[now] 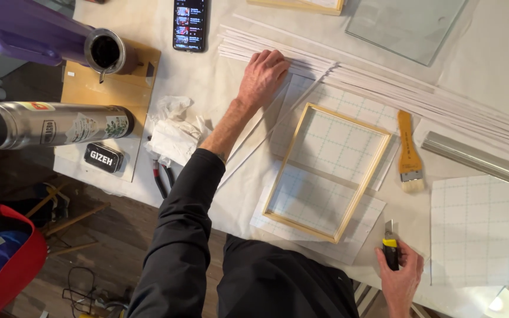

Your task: Cutting and fitting white spacers into a wooden picture frame.

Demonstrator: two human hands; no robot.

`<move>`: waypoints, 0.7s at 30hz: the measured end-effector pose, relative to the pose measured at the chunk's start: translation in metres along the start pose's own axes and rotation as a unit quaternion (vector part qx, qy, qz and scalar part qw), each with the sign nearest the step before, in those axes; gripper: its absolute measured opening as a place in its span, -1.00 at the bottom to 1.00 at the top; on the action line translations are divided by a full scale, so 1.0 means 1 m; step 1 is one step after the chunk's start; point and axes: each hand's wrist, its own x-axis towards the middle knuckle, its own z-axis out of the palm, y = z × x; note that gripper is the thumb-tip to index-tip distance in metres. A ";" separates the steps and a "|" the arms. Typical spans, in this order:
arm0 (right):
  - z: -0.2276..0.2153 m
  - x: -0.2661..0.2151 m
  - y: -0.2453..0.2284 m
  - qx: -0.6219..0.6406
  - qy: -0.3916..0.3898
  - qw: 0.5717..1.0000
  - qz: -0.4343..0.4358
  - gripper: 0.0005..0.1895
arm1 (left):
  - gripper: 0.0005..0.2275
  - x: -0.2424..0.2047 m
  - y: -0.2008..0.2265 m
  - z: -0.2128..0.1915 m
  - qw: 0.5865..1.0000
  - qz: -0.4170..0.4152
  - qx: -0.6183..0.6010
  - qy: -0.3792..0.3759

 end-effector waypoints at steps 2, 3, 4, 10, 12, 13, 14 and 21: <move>-0.001 0.000 -0.003 0.007 -0.001 1.000 -0.003 -0.39 | -0.90 0.004 -0.005 0.000 1.000 0.004 -0.003 -0.009; -0.002 0.000 -0.003 0.011 0.000 1.000 -0.006 -0.39 | -0.91 0.008 -0.005 0.002 1.000 0.008 -0.009 -0.017; -0.002 0.000 -0.002 0.011 0.002 1.000 -0.004 -0.39 | -0.91 0.010 -0.008 0.005 1.000 0.010 -0.011 -0.017; 0.000 0.002 0.001 0.000 0.003 1.000 0.004 -0.39 | -0.93 0.031 -0.010 -0.004 0.998 0.005 -0.015 -0.057; -0.001 0.002 0.001 -0.004 -0.013 1.000 0.028 -0.38 | -0.93 0.040 -0.008 -0.011 0.994 -0.011 -0.020 -0.102; -0.002 0.002 -0.001 -0.003 -0.011 1.000 0.028 -0.38 | -0.93 0.041 -0.012 -0.009 0.995 -0.009 -0.020 -0.101; -0.004 0.003 -0.003 -0.005 -0.018 0.999 0.039 -0.38 | -0.94 0.043 -0.015 -0.007 0.994 0.002 -0.020 -0.111; -0.008 0.004 -0.010 0.016 -0.033 0.998 0.046 -0.35 | -0.94 0.072 -0.037 -0.011 0.997 0.057 0.040 -0.036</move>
